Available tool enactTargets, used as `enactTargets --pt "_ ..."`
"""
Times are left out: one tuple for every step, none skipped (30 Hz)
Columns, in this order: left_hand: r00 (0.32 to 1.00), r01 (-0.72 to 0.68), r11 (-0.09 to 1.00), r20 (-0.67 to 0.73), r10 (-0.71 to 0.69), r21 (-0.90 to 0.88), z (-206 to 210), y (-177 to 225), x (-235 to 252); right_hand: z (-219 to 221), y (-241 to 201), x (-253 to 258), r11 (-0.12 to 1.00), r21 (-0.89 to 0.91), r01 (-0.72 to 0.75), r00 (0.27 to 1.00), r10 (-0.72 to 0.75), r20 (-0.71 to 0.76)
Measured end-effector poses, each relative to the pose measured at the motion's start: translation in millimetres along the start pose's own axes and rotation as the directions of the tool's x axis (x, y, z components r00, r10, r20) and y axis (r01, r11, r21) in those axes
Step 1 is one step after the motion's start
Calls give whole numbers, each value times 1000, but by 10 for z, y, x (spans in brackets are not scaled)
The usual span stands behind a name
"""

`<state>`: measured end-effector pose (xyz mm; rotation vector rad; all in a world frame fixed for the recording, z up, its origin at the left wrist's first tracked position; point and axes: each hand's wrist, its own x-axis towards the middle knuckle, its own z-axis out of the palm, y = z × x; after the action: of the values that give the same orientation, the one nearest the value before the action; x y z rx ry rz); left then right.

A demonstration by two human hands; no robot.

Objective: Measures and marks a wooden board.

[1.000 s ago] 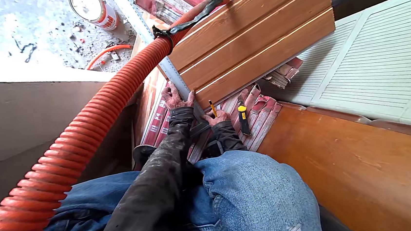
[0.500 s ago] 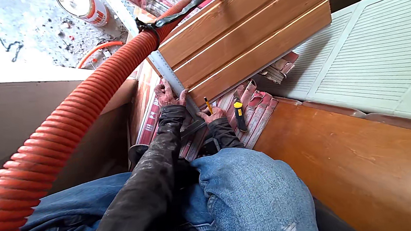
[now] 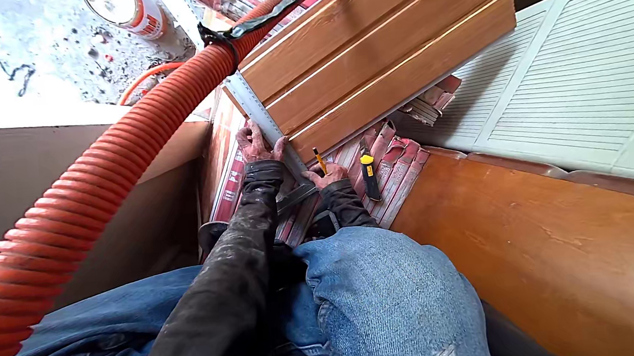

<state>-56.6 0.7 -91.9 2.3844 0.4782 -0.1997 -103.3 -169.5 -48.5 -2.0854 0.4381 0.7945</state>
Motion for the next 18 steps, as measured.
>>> enactTargets --pt "1000 -7 1000 -8 7 1 13 -14 1 3 7 5 1000 -6 -7 1000 7 1" --pt "1000 -14 1000 -15 14 1 21 -21 1 9 14 10 1000 -10 -12 1000 12 -1" --pt "1000 -21 1000 -19 21 -2 25 -26 3 14 19 14 1000 -10 -15 1000 15 -5" --pt "1000 -21 1000 -18 21 -3 24 -27 5 20 24 18 1000 -9 -12 1000 12 -11" --pt "1000 -18 1000 -13 18 -5 21 -26 5 20 24 19 1000 -16 -10 1000 10 -11" --pt "1000 -16 1000 -12 16 -10 19 -22 5 15 21 18 1000 -24 -12 1000 12 -5" --pt "1000 -11 1000 -8 10 -12 13 -13 2 9 19 18 999 -32 -15 1000 15 2" --pt "1000 -1 1000 2 1 -11 2 0 1 9 23 19 999 -36 -11 1000 12 2" --pt "1000 8 1000 11 -8 -7 -14 15 -2 10 29 20 999 -39 -8 1000 8 4" --pt "1000 17 1000 17 -17 -4 -28 29 -6 13 35 22 999 -39 -5 1000 5 2" --pt "1000 20 1000 17 -20 -3 -33 38 -6 20 52 30 999 -39 6 1000 -6 -6" --pt "1000 14 1000 10 -14 -4 -28 40 -6 16 50 31 999 -37 8 1000 -9 -5" --pt "1000 14 1000 10 -13 -6 -25 40 -7 13 44 28 999 -37 11 1000 -11 -6" --pt "1000 15 1000 14 -15 -5 -24 37 -5 14 44 26 999 -37 15 1000 -16 -9" --pt "1000 12 1000 16 -12 -5 -25 31 -3 12 39 22 999 -32 17 1000 -18 -6" --pt "1000 8 1000 19 -8 -7 -29 25 0 11 39 18 999 -25 23 1000 -23 -4" --pt "1000 4 1000 16 -4 -14 -27 14 4 12 44 16 999 -19 28 1000 -28 -4" --pt "1000 -1 1000 3 1 -23 -17 7 5 1 41 15 999 -31 28 1000 -27 5"
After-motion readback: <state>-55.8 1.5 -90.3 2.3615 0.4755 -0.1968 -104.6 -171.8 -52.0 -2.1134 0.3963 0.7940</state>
